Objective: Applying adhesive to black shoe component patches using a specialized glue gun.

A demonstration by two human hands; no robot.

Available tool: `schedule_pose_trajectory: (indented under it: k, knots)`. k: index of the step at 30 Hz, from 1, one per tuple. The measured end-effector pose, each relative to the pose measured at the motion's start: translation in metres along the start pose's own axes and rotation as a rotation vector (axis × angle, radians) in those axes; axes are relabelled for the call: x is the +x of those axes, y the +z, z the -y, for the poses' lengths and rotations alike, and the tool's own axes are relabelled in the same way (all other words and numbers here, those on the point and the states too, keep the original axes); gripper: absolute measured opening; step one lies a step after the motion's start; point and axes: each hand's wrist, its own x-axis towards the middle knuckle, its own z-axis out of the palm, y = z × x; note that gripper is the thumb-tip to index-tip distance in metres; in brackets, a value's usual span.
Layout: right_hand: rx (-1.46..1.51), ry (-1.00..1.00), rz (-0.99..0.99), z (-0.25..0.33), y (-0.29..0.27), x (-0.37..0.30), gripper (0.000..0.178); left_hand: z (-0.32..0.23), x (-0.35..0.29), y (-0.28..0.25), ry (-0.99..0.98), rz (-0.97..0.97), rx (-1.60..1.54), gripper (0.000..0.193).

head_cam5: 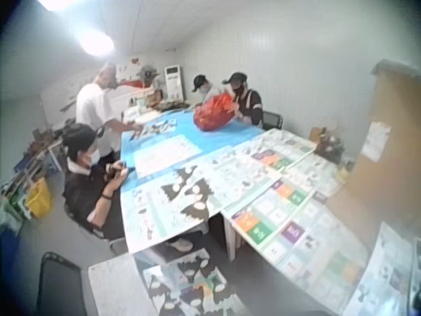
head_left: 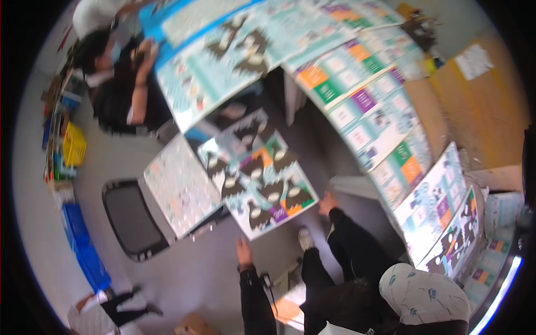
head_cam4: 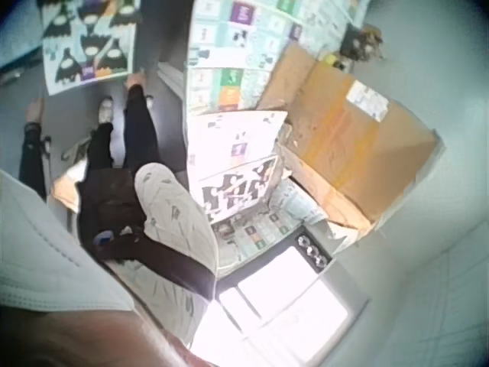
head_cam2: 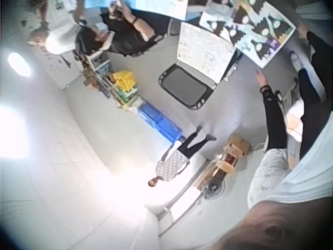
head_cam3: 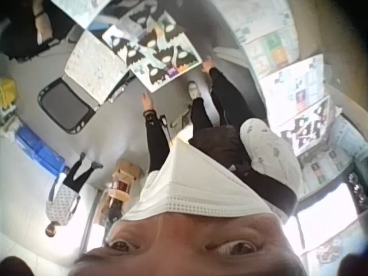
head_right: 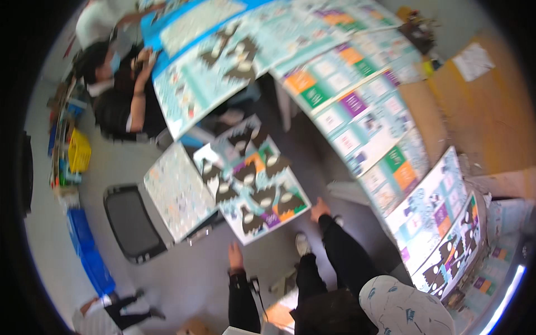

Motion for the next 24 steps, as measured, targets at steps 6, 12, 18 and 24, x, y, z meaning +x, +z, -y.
schedule_pose_trajectory:
  k: [6, 12, 18, 24]
  knots:
    - [-0.107, -0.075, 0.082, 0.014, -0.069, -0.125, 0.043, 0.106, -0.122, -0.051, 0.139, 0.358, 0.422, 0.040]
    - [0.087, -0.094, 0.412, 0.042, -0.170, -0.222, 0.030, 0.103, -0.200, -0.045, -0.813, 0.349, -0.280, 0.032]
    - [0.357, -0.103, 0.564, 0.025, -0.218, -0.207, 0.023, 0.041, -0.203, -0.046, -0.671, 0.247, -0.369, 0.040]
    - [0.540, -0.182, 0.461, 0.026, -0.282, -0.200, 0.021, -0.021, -0.215, -0.040, -0.538, 0.189, -0.335, 0.034]
